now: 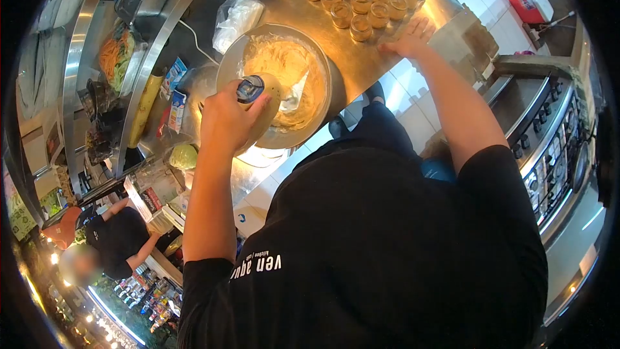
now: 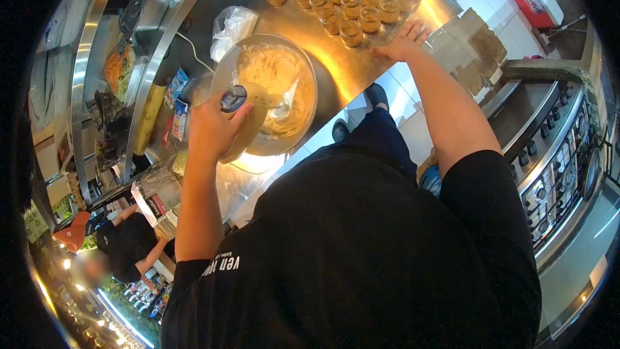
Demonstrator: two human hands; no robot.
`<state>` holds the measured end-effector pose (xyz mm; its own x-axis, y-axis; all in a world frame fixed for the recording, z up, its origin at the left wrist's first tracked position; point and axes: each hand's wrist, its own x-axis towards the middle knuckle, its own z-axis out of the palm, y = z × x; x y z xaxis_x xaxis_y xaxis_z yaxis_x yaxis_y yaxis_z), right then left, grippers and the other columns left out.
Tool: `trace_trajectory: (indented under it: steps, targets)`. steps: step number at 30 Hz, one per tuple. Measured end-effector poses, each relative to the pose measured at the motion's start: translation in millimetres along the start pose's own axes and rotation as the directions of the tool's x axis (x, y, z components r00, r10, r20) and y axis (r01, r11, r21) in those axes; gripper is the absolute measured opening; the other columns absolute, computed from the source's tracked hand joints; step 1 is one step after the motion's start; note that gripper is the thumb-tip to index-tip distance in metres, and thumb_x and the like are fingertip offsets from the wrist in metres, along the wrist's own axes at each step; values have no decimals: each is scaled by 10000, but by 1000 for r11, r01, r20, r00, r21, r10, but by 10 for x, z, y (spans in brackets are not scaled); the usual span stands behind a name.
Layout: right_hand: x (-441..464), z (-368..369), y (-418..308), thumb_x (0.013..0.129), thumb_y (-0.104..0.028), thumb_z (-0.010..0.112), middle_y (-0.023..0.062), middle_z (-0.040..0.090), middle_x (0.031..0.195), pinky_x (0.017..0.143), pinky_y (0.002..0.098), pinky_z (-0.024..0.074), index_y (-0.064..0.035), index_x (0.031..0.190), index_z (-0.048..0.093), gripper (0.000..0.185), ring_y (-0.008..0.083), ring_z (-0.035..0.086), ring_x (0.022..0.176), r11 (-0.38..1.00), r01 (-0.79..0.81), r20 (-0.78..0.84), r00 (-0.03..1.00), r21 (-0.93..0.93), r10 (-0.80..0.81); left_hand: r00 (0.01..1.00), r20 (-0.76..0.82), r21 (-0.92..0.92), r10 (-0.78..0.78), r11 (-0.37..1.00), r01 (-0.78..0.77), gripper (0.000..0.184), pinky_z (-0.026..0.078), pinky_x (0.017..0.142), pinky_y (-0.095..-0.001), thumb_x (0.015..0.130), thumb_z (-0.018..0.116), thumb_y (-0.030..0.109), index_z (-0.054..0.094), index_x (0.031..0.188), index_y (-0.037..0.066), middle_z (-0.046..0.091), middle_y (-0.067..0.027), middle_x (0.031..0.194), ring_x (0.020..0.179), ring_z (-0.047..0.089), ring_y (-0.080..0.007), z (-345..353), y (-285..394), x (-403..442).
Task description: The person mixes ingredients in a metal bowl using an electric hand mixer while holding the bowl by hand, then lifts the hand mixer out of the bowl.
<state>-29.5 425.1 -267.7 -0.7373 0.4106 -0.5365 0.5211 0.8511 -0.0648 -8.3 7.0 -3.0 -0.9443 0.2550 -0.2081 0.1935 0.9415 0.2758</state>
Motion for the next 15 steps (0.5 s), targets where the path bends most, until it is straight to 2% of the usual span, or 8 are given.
trace_trajectory:
  steps: [2, 5, 9, 11, 15]
  targets:
    - [-25, 3, 0, 650, -909, 720, 398, -132, 1697, 1218, 626, -202, 188, 1591, -109, 1666, 503, -257, 1569, 999, -2, -47, 999, 40, 4, 1000, 17, 14, -12, 1000, 12, 531, 603, 864, -457, 854, 837, 461, 758, 1164, 37, 775, -234, 997, 956, 762, -399, -20, 30, -20]
    - [39, 8, 13, 642, -913, 723, 396, -153, 1693, 1219, 623, -202, 184, 1590, -120, 1677, 502, -270, 1564, 1000, 14, 0, 1000, -9, -14, 1000, 5, 20, -10, 1000, 10, 529, 605, 859, -454, 850, 843, 451, 758, 1174, 41, 778, -226, 992, 947, 765, -392, -3, 8, -31]
    - [109, 75, 28, 641, -921, 715, 397, -160, 1691, 1221, 624, -197, 185, 1590, -120, 1679, 500, -273, 1563, 1000, 13, -31, 999, -21, -14, 1000, 27, -14, -8, 1000, 8, 525, 607, 854, -446, 849, 850, 435, 757, 1185, 42, 780, -217, 992, 946, 766, -385, -46, -36, -70]
    - [126, 101, 44, 696, -861, 721, 373, -203, 1693, 1243, 604, -171, 155, 1607, -122, 1603, 515, -298, 1546, 999, -6, -40, 999, -37, 4, 1000, 18, -2, -17, 1000, 17, 517, 607, 850, -436, 840, 867, 409, 758, 1186, 40, 784, -207, 995, 943, 770, -374, -62, -84, -104]
    - [95, 74, 24, 685, -877, 720, 383, -193, 1691, 1242, 605, -172, 160, 1604, -121, 1621, 521, -293, 1546, 999, -6, -30, 1000, -53, 5, 999, 20, 10, -51, 999, 51, 514, 605, 852, -426, 827, 886, 388, 760, 1183, 40, 786, -204, 1006, 951, 773, -362, -120, -162, -168]
